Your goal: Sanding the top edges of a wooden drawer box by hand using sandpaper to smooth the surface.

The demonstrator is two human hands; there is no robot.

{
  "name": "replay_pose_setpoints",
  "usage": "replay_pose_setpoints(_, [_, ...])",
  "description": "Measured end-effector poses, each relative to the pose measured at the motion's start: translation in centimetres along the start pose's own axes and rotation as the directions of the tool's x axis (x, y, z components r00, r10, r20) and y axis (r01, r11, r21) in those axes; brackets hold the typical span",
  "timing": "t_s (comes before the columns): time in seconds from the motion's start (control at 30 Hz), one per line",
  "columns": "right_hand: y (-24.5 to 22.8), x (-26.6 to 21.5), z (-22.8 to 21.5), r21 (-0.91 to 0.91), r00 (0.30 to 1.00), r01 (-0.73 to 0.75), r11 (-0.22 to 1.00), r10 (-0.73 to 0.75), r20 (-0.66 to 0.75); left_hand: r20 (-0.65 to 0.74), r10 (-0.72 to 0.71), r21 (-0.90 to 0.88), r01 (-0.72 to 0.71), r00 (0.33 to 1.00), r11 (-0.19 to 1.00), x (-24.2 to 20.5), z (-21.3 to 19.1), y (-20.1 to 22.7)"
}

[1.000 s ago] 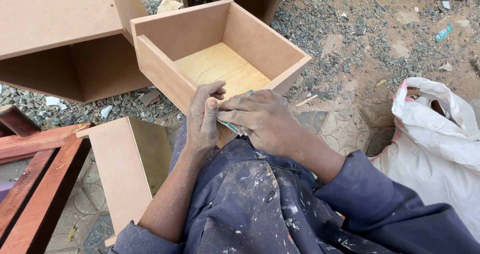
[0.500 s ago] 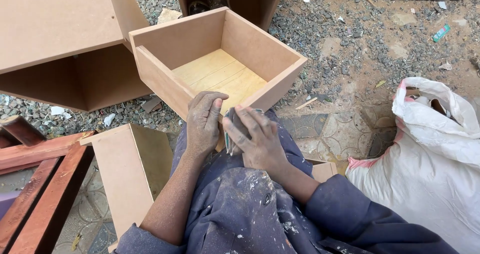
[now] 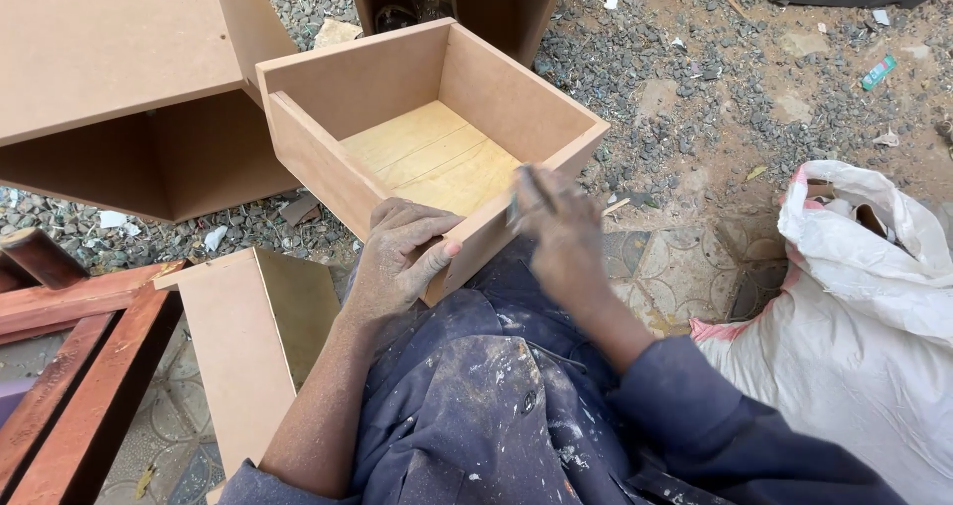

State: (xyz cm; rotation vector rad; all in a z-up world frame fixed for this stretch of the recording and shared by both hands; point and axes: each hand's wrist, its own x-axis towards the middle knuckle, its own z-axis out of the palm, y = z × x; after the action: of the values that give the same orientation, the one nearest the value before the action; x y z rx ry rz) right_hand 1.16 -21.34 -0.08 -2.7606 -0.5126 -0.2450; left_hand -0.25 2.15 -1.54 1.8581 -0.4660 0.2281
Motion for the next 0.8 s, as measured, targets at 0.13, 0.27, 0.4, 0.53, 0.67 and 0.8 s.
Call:
replay_pose_setpoints(0.13, [-3.7,-1.8,-0.1,0.117,0.989,0.14,0.983,-0.143,0.024,0.057,0.04,0.022,-0.042,0.998,0.999,-0.1,-0.3,-1.1])
replay_pose_setpoints(0.27, [-0.4,-0.8,1.4,0.097,0.982,0.174,0.98,-0.165,-0.096,0.122,0.018,0.002,-0.018,0.992,1.0,0.1,-0.6,-1.2])
replay_pose_setpoints(0.4, [7.4,1.2,3.1,0.001,0.997,-0.066,0.998,0.066,-0.038,0.149,-0.026,-0.015,0.029,0.989,0.999,0.2,-0.5,-0.8])
replay_pose_setpoints(0.53, [5.3,1.5,1.5,-0.185,0.986,-0.154,0.971,0.162,0.029,0.163,-0.035,-0.011,0.037,0.986,0.999,0.6,-0.2,-0.7])
replay_pose_setpoints(0.67, [-3.7,-0.4,-1.6,-0.047,0.976,0.188,0.981,-0.191,-0.101,0.189,-0.052,0.033,0.046,0.981,0.998,0.6,-0.5,-0.7])
replay_pose_setpoints(0.8, [-4.0,-0.2,-0.4,0.045,0.947,0.28,0.959,-0.269,-0.175,0.193,-0.057,0.068,0.044,0.98,0.997,0.2,-0.8,-1.1])
